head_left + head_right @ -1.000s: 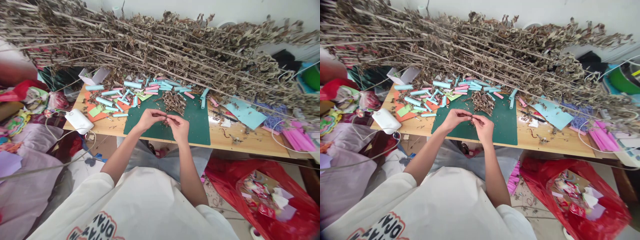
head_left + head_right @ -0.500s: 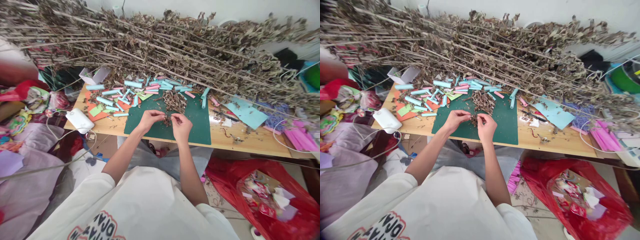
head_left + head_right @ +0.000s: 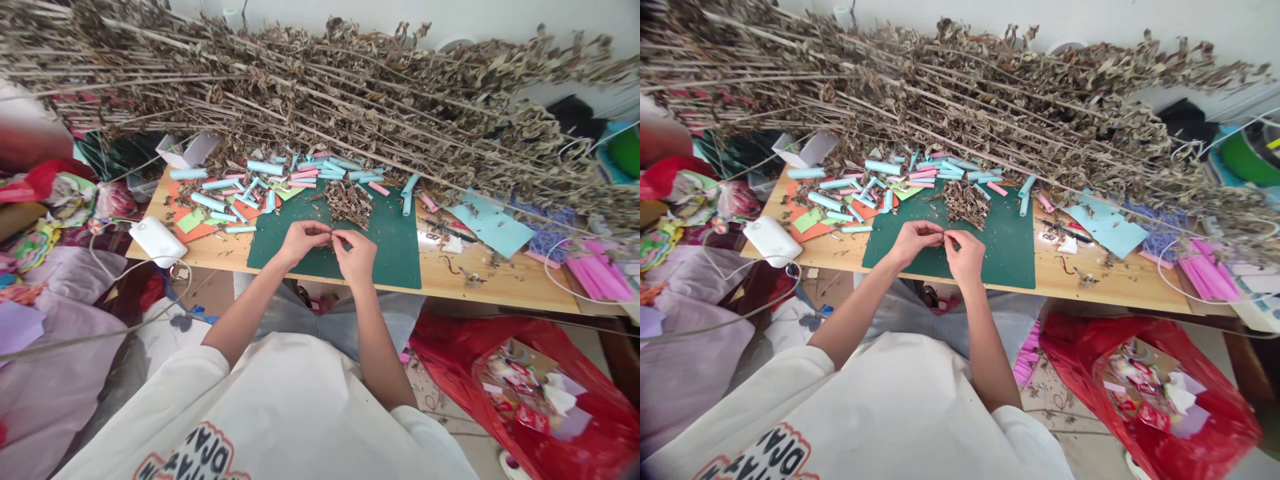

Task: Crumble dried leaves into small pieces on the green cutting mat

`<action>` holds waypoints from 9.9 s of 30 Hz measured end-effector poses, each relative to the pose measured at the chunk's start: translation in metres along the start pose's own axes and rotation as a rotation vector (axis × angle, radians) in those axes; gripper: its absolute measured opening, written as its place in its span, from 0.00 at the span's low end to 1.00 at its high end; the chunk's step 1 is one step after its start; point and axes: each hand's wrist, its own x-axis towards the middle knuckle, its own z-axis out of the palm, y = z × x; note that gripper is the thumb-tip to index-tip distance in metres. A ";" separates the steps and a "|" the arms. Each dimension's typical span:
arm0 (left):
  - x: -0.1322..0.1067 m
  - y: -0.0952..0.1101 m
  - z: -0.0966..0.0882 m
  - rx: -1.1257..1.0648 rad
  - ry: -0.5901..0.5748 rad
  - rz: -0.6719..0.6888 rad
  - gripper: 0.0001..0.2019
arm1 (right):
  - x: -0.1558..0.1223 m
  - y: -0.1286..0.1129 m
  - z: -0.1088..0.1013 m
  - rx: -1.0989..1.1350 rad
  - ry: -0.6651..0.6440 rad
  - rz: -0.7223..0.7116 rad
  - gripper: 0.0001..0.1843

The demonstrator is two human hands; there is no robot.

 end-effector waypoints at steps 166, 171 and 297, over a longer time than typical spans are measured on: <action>-0.005 -0.012 0.007 0.193 0.062 0.182 0.13 | 0.000 0.007 -0.001 -0.010 -0.027 0.004 0.10; -0.012 -0.003 0.010 0.642 0.053 0.373 0.09 | -0.004 0.006 0.001 -0.155 -0.009 -0.029 0.09; 0.018 -0.005 -0.012 0.794 0.071 0.610 0.11 | 0.032 0.019 -0.006 0.325 -0.116 0.324 0.10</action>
